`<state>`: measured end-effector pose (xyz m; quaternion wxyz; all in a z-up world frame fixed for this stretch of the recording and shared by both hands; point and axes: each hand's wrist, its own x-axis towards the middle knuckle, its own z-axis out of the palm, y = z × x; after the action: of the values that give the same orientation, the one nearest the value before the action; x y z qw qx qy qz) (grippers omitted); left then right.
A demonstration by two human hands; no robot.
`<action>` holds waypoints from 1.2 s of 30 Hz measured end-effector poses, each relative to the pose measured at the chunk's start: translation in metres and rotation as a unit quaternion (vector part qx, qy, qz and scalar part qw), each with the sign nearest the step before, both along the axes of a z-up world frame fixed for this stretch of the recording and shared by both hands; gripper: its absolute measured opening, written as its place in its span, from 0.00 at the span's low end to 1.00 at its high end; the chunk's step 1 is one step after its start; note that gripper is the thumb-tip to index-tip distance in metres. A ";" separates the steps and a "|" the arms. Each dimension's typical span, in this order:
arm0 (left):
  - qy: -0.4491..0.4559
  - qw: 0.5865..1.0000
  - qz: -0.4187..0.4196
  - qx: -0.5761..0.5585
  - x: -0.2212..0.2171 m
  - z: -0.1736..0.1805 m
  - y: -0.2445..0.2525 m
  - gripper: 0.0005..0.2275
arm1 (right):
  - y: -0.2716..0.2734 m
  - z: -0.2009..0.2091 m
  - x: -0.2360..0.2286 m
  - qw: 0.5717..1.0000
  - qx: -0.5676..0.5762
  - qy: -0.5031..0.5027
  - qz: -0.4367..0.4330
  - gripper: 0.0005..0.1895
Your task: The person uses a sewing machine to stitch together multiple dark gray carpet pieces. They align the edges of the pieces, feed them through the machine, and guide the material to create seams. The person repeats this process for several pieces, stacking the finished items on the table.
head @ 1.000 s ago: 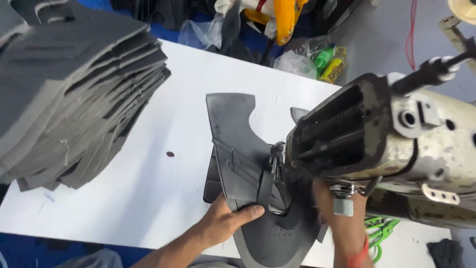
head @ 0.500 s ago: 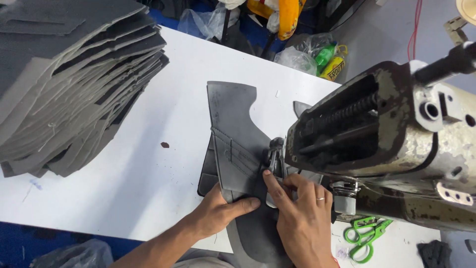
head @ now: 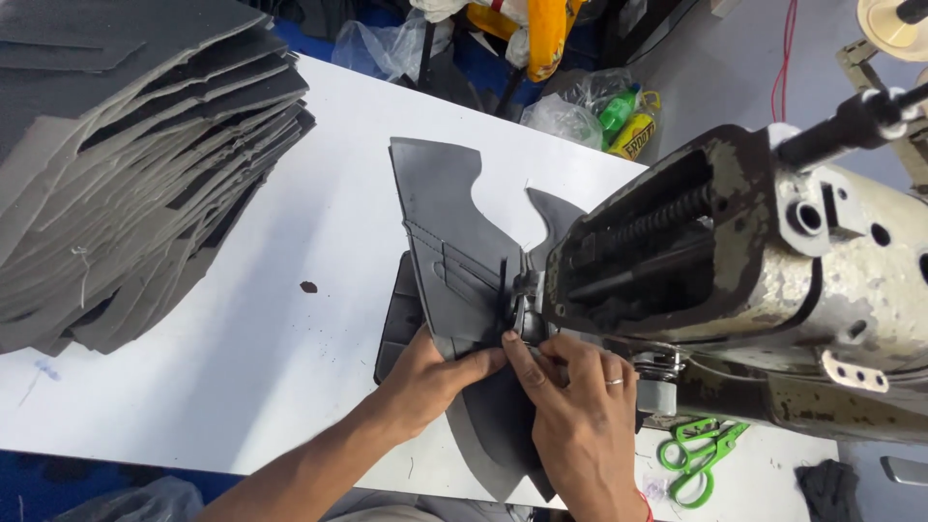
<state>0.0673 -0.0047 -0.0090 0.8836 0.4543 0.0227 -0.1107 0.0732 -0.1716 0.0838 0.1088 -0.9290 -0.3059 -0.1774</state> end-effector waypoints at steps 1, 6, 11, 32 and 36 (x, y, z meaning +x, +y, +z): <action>0.011 1.000 0.001 -0.006 0.002 0.000 -0.001 0.14 | 0.000 0.001 0.000 1.000 0.017 0.006 0.000 0.26; 0.015 0.995 0.024 0.094 0.014 0.023 0.003 0.13 | -0.005 -0.004 0.009 0.992 0.111 0.051 -0.018 0.17; 0.044 0.985 -0.012 0.166 0.025 0.033 0.012 0.14 | -0.021 -0.014 0.023 0.975 0.167 0.141 -0.032 0.14; -0.044 0.946 0.036 0.319 0.037 0.005 0.018 0.43 | -0.016 -0.006 0.031 0.984 0.139 0.105 0.039 0.11; -0.003 0.939 -0.056 0.338 0.062 0.037 0.033 0.43 | -0.008 -0.001 0.028 0.989 0.120 0.075 0.033 0.09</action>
<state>0.1296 0.0283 0.0278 0.6703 0.7272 0.0309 -0.1446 0.1008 -0.1799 0.0823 0.2476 -0.9093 -0.3044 -0.1388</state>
